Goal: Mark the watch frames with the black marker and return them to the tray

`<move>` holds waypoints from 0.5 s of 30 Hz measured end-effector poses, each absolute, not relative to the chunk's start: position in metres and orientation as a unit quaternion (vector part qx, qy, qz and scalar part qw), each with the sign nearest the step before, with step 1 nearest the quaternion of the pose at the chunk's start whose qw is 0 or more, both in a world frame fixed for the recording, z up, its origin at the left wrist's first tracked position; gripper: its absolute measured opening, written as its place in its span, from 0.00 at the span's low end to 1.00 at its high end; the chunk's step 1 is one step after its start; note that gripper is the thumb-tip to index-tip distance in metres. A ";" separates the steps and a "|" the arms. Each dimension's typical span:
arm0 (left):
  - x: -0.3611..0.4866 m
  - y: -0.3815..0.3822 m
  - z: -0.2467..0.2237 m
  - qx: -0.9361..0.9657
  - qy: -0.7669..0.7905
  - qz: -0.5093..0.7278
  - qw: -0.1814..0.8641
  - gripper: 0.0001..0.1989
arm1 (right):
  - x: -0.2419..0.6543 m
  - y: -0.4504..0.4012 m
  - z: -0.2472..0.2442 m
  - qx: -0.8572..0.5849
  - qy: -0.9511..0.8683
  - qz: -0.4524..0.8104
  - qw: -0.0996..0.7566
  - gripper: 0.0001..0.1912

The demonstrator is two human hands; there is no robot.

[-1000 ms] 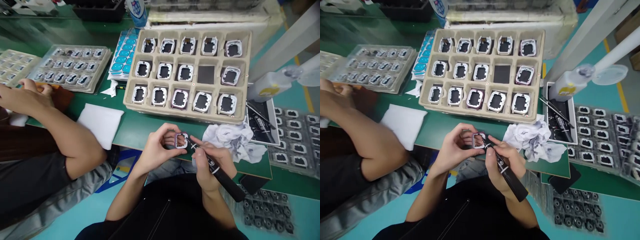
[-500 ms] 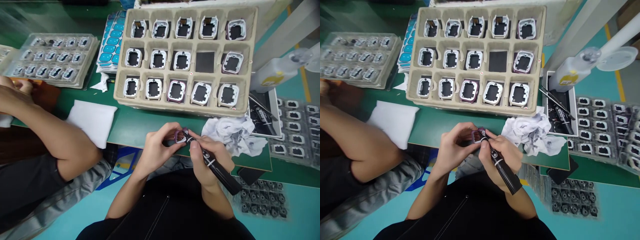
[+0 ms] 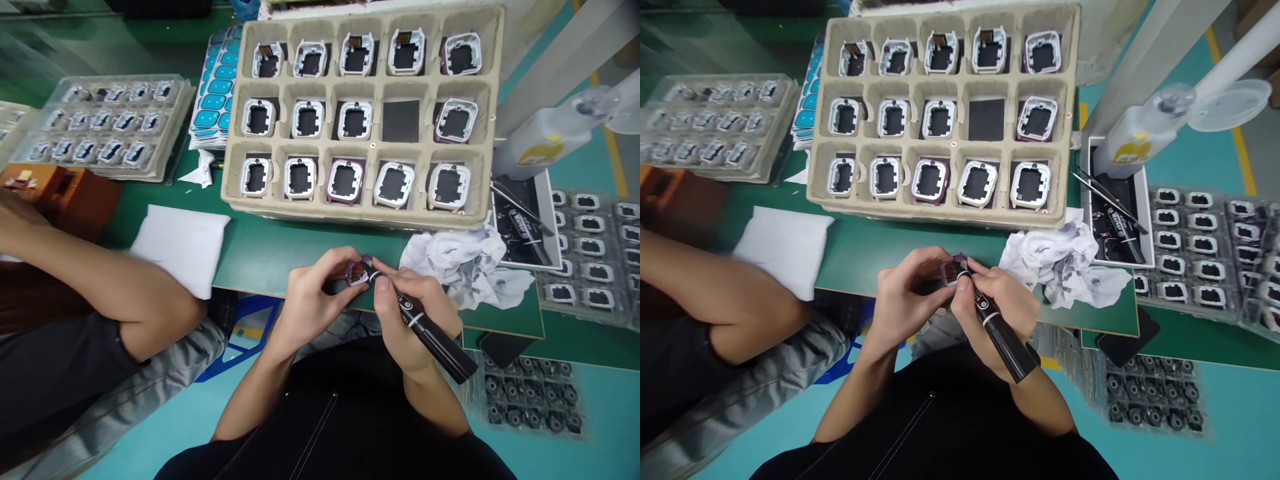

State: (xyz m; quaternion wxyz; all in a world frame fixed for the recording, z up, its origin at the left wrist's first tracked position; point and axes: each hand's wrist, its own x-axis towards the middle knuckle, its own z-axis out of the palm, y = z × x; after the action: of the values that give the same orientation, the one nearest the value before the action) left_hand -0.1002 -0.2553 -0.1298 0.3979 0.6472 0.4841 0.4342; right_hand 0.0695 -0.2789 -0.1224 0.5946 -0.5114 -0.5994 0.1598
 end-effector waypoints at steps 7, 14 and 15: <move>-0.101 -0.255 -0.129 0.662 0.477 0.430 0.385 0.17 | 0.072 -0.278 -0.124 -0.520 -0.616 0.144 0.574 0.08; -0.104 -0.253 -0.131 0.656 0.459 0.449 0.397 0.19 | 0.072 -0.274 -0.122 -0.502 -0.606 0.173 0.592 0.08; -0.105 -0.253 -0.131 0.643 0.458 0.453 0.415 0.20 | 0.072 -0.274 -0.123 -0.494 -0.611 0.177 0.593 0.08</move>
State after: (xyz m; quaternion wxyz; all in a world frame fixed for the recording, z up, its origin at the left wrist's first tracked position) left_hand -0.1047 -0.2530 -0.1313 0.4151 0.6428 0.4579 0.4526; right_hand 0.0717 -0.2736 -0.1234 0.5933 -0.4936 -0.6107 0.1773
